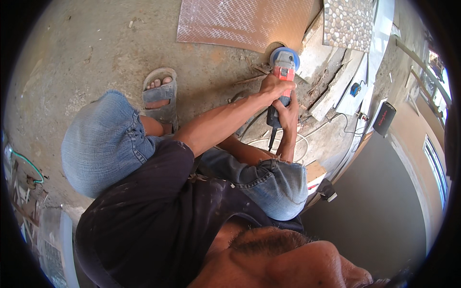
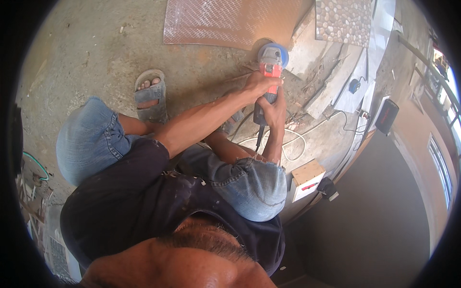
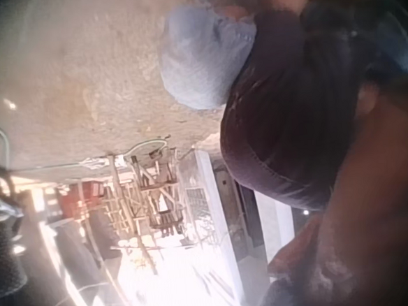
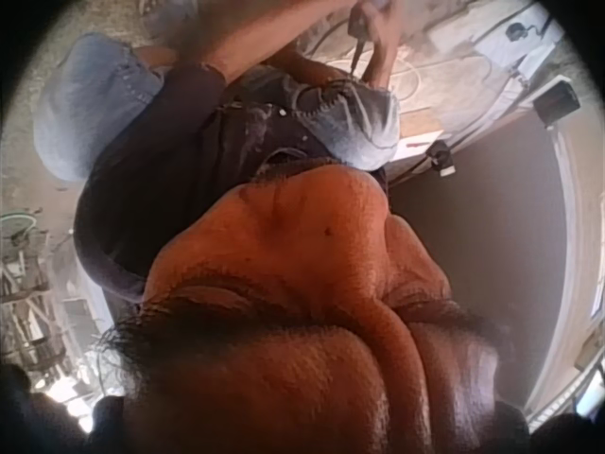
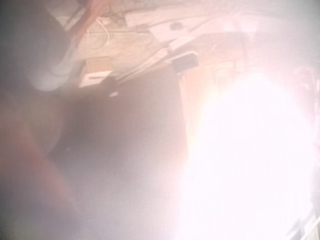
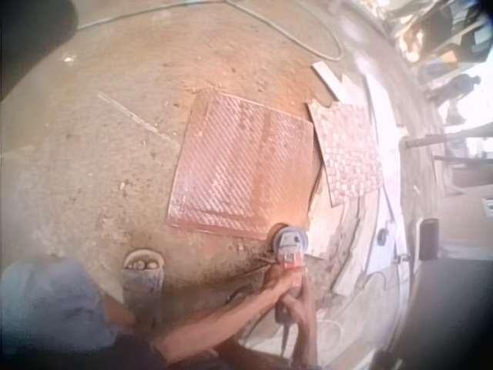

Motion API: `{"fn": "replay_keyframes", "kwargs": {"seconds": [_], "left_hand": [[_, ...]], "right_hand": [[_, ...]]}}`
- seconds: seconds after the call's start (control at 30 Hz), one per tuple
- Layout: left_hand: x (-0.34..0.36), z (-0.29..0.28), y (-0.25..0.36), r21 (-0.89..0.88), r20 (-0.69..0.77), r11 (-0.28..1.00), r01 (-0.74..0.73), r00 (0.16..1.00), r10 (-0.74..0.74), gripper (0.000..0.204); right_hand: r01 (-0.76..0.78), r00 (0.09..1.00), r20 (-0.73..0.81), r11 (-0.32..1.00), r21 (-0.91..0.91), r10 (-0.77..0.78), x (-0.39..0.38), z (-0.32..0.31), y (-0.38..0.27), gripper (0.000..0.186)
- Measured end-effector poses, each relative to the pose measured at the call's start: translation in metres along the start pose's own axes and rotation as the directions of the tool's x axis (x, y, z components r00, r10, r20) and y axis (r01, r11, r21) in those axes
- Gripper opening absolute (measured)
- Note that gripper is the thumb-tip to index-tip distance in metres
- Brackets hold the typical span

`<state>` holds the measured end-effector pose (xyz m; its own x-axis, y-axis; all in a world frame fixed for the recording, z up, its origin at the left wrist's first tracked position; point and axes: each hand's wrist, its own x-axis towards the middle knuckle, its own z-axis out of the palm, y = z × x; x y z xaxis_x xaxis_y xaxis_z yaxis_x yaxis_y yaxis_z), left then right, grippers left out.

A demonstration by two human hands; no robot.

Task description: The person uses a power grinder to cut a circular shape out of a tile on the floor, then picks up the cut tile and another piece and carries them to a different part of the construction site.

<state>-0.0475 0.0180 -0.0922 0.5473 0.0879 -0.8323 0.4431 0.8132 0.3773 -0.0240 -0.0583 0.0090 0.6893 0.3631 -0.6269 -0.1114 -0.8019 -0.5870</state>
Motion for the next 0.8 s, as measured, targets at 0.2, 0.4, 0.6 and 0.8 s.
{"fn": "replay_keyframes", "kwargs": {"seconds": [0.2,0.4,0.6,0.8], "left_hand": [[-0.032,-0.006,0.028,0.087,0.069,0.995,0.042,0.996,-0.048,0.045],[-0.023,-0.002,0.011,0.019,-0.011,0.999,-0.03,0.999,0.03,0.047],[-0.003,-0.002,0.008,0.049,0.002,0.998,-0.032,1.0,0.031,0.049],[-0.025,-0.006,0.018,0.078,0.012,0.997,-0.012,1.0,0.011,0.046]], "right_hand": [[-0.014,0.999,-0.038,1.0,0.008,0.014,-0.007,0.001,0.015,0.065],[-0.023,1.0,-0.01,0.999,0.024,0.023,-0.007,0.0,0.006,0.066],[-0.016,1.0,-0.001,1.0,0.025,0.016,0.002,0.001,0.0,0.065],[-0.033,0.999,-0.015,0.999,-0.008,0.032,-0.004,0.002,0.009,0.067]]}}
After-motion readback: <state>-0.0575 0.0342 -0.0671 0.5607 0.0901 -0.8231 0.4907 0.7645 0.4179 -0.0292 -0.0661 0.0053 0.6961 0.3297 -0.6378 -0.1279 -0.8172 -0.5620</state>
